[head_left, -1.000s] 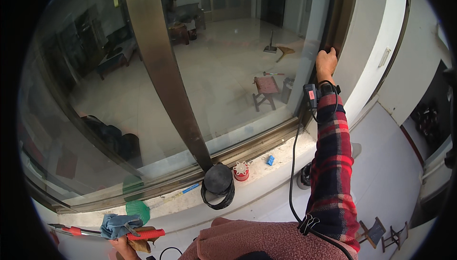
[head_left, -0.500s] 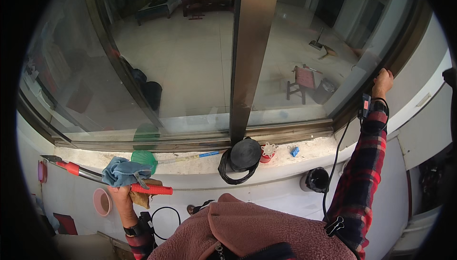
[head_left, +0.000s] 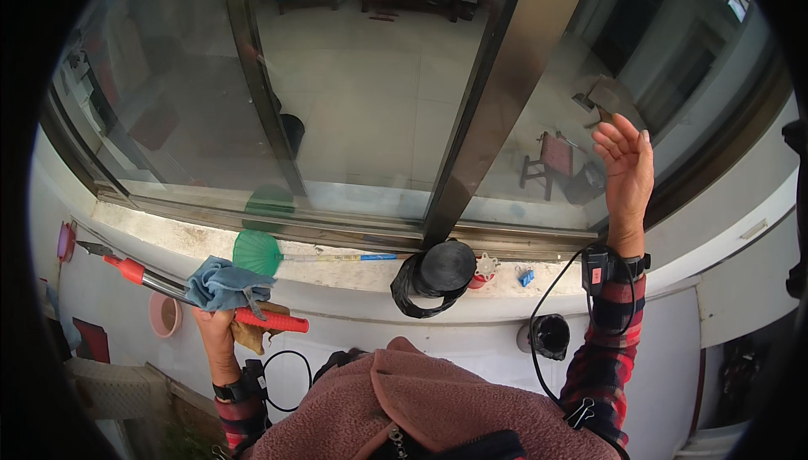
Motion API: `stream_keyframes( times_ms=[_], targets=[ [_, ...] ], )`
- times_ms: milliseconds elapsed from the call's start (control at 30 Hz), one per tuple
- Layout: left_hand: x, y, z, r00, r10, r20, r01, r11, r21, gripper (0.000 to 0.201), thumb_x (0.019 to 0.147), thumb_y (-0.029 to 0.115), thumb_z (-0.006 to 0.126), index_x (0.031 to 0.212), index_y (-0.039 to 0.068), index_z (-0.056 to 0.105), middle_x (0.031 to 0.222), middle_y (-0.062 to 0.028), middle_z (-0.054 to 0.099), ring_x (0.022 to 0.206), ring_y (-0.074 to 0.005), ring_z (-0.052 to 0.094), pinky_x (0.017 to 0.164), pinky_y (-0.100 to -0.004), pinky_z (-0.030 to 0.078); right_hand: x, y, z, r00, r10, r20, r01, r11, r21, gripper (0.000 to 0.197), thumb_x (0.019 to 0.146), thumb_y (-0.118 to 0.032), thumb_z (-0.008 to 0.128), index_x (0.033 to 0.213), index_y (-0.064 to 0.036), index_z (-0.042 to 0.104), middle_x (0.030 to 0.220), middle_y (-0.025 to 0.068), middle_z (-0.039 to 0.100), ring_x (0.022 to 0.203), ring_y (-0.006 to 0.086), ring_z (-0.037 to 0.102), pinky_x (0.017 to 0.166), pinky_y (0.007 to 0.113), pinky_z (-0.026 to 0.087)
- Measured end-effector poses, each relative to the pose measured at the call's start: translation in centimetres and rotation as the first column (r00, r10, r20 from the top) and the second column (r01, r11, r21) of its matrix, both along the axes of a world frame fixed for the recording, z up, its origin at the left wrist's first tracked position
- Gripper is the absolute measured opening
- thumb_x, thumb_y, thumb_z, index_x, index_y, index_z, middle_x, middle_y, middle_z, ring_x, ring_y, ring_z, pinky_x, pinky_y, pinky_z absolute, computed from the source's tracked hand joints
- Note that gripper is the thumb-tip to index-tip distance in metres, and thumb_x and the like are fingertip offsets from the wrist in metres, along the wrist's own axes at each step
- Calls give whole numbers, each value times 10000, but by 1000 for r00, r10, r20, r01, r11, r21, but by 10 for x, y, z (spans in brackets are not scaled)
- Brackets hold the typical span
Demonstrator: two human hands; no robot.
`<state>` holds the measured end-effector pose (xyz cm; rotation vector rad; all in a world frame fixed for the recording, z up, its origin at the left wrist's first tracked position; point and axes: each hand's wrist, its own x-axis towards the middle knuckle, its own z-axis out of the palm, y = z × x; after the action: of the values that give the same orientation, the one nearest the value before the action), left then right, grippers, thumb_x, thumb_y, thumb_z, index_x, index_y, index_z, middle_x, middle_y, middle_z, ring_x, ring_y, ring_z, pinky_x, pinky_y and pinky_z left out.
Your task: The person gathers cleaning tools, carries a pink basin of water to a balcony, and cleans a large sliding window. They wipe the glass with a cloth, open and close the window, and then use a long-handled mop to clean the window screen.
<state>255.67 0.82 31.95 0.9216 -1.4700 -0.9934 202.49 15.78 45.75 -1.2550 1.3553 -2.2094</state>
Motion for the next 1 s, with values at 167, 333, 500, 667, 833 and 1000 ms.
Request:
stream_keyframes(
  times_ms=[167, 333, 500, 667, 833, 1000],
  targets=[
    [19, -12, -5, 999, 22, -44, -22, 1000, -7, 336, 675, 96, 637, 984, 2, 545, 970, -62, 570, 879, -150, 536, 826, -278, 426, 56, -58, -13, 836, 505, 213, -525, 850, 45, 686, 961, -508, 222, 1237, 69, 470, 1184, 216, 554, 1096, 306, 543, 983, 406, 393],
    [44, -20, -27, 983, 104, -149, -95, 993, 66, 341, 689, 103, 634, 1001, 4, 537, 981, -54, 565, 888, -145, 531, 847, -273, 418, 60, -64, -8, 877, 362, 316, -418, 899, 130, 806, 917, -612, 180, 1249, 65, 464, 1203, 220, 543, 1126, 318, 519, 1001, 411, 372],
    [46, -18, -29, 987, 34, -158, -16, 993, 115, 307, 724, 65, 603, 1016, 7, 529, 991, -46, 557, 894, -135, 521, 851, -270, 413, 58, -65, -10, 815, 503, 289, -540, 839, 62, 776, 918, -608, 221, 1218, 52, 495, 1196, 209, 551, 1096, 309, 533, 973, 402, 388],
    [11, -1, -12, 972, 30, -232, -20, 999, 45, 297, 701, 48, 612, 987, 11, 543, 964, -28, 560, 832, -122, 525, 793, -263, 433, 58, -84, 2, 646, 709, 283, -740, 672, 6, 715, 926, -583, 266, 1168, 36, 530, 1199, 188, 550, 1090, 296, 532, 959, 384, 395],
    [-8, 39, -17, 976, 176, -131, -180, 984, -14, 286, 696, 62, 600, 972, 11, 547, 956, -30, 556, 854, -125, 516, 802, -259, 419, 45, -38, 26, 962, 274, 11, -272, 945, 181, 684, 959, -509, 246, 1154, 91, 512, 1113, 216, 584, 1037, 282, 584, 925, 345, 447],
    [-22, 67, -35, 953, 188, -236, -181, 982, 51, 231, 784, 91, 589, 997, 11, 548, 986, -51, 564, 873, -148, 541, 813, -288, 447, -18, 42, 18, 832, -480, -277, 485, 873, -57, 447, 964, -358, 395, 1140, 19, 560, 1112, 135, 593, 1056, 220, 551, 932, 318, 410]
  ],
)
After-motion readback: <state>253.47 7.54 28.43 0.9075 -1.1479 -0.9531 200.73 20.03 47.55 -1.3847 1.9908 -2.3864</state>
